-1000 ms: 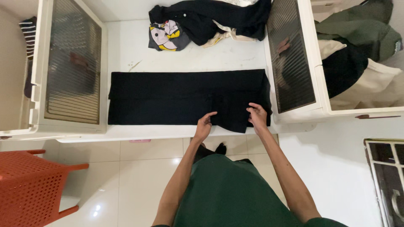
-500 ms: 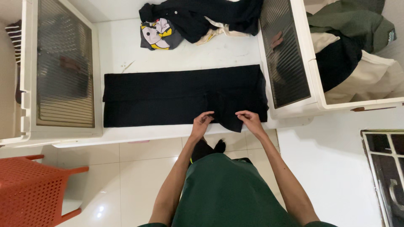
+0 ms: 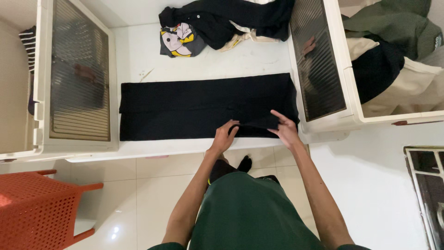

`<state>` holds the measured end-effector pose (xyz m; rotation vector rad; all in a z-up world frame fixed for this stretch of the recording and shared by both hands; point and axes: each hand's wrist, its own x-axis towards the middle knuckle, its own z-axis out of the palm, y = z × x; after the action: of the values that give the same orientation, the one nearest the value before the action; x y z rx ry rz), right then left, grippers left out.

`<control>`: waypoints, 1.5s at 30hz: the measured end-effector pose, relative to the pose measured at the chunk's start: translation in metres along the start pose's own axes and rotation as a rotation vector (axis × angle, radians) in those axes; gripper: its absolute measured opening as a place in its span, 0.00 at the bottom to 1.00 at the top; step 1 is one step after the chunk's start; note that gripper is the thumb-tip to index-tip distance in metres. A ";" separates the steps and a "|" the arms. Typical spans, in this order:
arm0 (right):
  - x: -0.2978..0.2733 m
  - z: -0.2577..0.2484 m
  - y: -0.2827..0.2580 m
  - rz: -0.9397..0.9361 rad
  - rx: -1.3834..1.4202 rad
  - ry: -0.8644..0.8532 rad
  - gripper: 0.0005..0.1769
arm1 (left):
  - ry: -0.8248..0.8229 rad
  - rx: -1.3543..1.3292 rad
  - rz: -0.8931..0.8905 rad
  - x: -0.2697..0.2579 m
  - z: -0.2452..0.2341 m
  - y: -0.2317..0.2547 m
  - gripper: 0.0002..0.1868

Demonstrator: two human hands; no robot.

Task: The person folds a dark grey shirt and places it into a storage bin, then picks up a black garment and folds it into a rectangular shape on a flat surface.

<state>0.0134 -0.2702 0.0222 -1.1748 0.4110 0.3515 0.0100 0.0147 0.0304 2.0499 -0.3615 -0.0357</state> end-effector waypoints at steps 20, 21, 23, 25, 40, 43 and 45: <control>0.033 -0.030 0.031 -0.276 -0.912 0.208 0.14 | 0.139 -0.028 -0.239 -0.002 0.041 -0.067 0.20; 0.031 -0.028 0.026 -0.360 -0.998 0.222 0.12 | 0.131 -0.023 -0.240 -0.002 0.040 -0.067 0.20; 0.031 -0.023 0.013 -0.434 -1.093 0.217 0.11 | 0.116 -0.014 -0.239 0.003 0.034 -0.061 0.20; 0.032 -0.016 -0.005 -0.412 -1.114 0.183 0.11 | 0.051 -0.020 -0.338 0.009 0.025 -0.048 0.20; 0.135 -0.016 -0.031 -0.101 -0.882 0.234 0.26 | 0.249 -0.308 -0.389 0.134 0.007 -0.035 0.15; 0.138 -0.012 -0.024 -0.197 -0.839 0.248 0.29 | 0.210 -0.311 -0.355 0.129 0.015 -0.056 0.20; 0.125 -0.009 -0.026 -0.189 -0.872 0.226 0.32 | 0.160 -0.297 -0.284 0.123 0.017 -0.061 0.18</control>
<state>0.1337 -0.2811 -0.0198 -2.1028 0.3417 0.2318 0.1392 -0.0061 -0.0153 1.7809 0.0364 -0.0927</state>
